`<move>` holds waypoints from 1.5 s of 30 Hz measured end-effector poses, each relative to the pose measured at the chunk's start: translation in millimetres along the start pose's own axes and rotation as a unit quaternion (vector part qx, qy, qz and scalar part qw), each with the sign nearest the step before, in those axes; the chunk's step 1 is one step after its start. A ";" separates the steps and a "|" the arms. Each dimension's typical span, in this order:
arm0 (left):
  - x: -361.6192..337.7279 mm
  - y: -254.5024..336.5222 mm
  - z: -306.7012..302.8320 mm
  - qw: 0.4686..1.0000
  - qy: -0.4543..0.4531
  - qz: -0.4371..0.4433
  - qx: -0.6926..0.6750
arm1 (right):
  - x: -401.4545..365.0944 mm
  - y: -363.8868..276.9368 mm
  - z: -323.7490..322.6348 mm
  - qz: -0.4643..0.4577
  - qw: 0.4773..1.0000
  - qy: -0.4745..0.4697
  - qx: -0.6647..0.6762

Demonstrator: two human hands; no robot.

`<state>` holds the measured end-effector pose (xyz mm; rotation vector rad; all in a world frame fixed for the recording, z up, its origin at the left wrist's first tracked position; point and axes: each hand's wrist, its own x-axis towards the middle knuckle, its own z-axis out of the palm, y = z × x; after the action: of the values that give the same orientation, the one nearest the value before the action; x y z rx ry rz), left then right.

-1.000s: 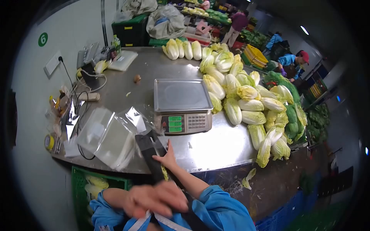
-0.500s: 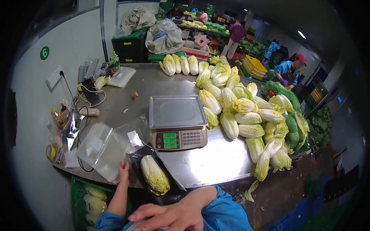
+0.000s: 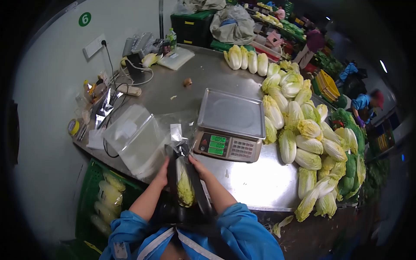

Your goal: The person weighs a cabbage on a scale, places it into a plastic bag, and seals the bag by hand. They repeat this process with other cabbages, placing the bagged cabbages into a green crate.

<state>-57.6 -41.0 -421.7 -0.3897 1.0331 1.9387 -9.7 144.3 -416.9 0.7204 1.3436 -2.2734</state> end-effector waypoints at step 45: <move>-173.8 -64.5 9.0 0.968 -0.081 0.016 0.237 | -176.5 -88.6 -73.3 -0.505 0.541 0.293 -0.605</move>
<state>94.3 -113.3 -343.0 0.0542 1.3499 1.6491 94.8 263.6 -278.3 0.0539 3.6615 -0.6800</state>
